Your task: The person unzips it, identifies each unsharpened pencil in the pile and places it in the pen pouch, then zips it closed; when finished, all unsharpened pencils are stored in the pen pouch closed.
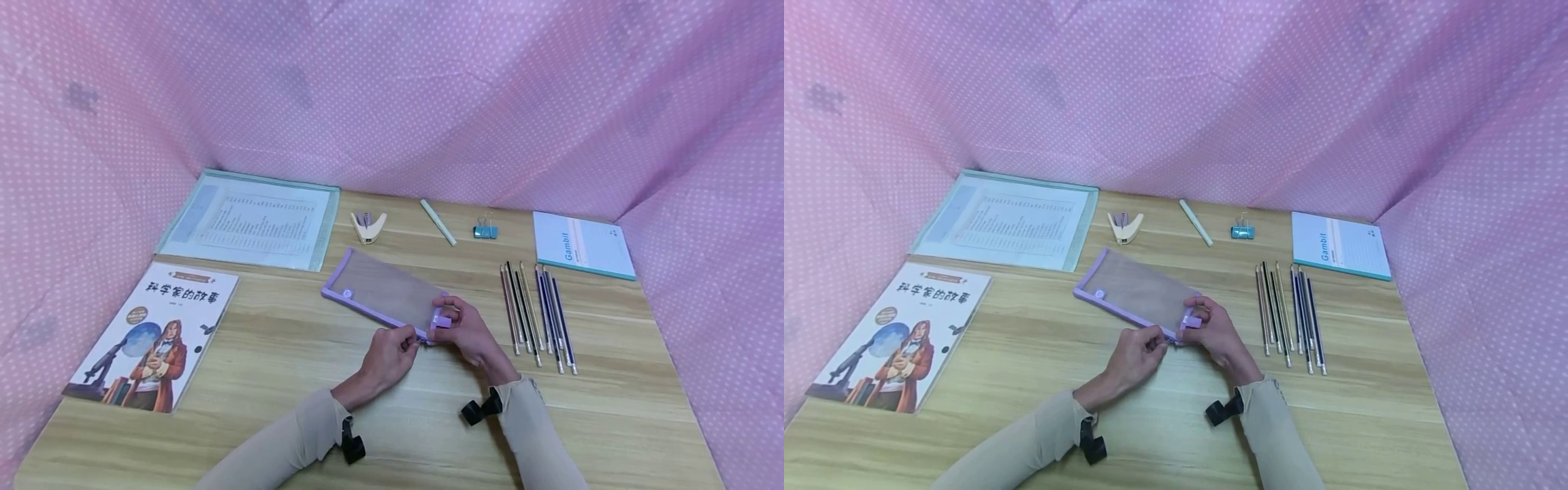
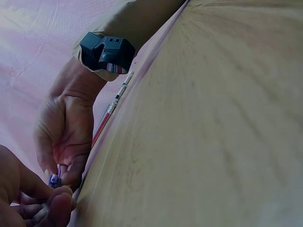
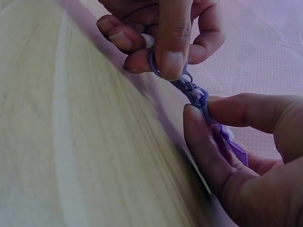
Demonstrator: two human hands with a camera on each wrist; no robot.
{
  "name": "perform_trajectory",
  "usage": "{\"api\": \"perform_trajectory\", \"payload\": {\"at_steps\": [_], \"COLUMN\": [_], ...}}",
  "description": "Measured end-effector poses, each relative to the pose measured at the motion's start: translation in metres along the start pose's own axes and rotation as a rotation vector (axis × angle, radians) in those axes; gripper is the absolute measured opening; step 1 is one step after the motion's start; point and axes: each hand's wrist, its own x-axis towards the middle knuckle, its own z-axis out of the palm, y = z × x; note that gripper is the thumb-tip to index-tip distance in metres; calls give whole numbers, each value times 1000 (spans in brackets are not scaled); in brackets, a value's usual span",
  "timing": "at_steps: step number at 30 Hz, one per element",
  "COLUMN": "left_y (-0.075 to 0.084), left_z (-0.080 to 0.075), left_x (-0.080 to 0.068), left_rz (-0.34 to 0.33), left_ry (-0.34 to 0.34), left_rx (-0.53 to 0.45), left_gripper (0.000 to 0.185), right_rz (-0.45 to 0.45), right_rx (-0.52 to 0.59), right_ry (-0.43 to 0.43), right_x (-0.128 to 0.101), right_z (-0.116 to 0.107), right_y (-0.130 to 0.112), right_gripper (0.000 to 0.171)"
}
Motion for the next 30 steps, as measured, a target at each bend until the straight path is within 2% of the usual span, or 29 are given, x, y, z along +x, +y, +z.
{"api": "perform_trajectory", "payload": {"at_steps": [11, 20, 30], "left_y": [-5, -9, -10], "left_z": [-2, -8, -12], "left_x": [0, -1, 0], "left_rz": [32, 13, 43], "left_ry": [10, 41, 36], "left_rx": [3, -3, 2], "left_gripper": [15, 17, 16], "right_rz": [-9, 4, 16], "right_rx": [17, 23, 10], "right_ry": [-11, 1, -8], "right_x": [1, 0, 1], "right_z": [-2, -4, -5], "right_y": [1, 0, -1], "right_gripper": [65, 65, 67]}}
